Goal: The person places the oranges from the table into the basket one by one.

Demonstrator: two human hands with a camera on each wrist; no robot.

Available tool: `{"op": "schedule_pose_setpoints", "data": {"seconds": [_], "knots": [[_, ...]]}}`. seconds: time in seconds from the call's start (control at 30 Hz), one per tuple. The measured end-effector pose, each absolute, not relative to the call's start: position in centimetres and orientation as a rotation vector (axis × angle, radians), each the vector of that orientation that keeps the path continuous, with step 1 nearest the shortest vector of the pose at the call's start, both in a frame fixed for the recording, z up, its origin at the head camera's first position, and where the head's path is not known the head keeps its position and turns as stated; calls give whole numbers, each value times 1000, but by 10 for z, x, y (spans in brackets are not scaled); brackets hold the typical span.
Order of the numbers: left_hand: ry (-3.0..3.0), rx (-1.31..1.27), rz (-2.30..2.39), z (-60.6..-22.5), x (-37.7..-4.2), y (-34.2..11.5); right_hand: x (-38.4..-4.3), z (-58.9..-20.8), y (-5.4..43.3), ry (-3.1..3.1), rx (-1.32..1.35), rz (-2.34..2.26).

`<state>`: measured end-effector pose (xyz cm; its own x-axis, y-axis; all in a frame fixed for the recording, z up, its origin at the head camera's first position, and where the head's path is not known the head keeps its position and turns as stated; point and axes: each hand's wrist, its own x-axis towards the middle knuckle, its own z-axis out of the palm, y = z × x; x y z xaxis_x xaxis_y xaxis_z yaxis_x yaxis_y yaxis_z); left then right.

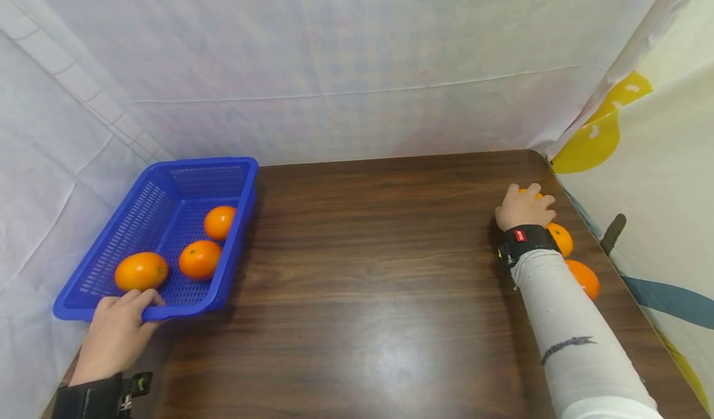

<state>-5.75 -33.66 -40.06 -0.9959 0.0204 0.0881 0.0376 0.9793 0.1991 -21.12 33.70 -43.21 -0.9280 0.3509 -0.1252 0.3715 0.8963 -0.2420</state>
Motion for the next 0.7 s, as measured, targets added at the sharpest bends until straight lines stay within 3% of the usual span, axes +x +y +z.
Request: {"op": "schedule_pose_setpoints", "data": {"seconds": [0.7], "knots": [[-3017, -69, -312, -403, -58, -337, -208, -431, 332, 3052, 538, -367]]}}
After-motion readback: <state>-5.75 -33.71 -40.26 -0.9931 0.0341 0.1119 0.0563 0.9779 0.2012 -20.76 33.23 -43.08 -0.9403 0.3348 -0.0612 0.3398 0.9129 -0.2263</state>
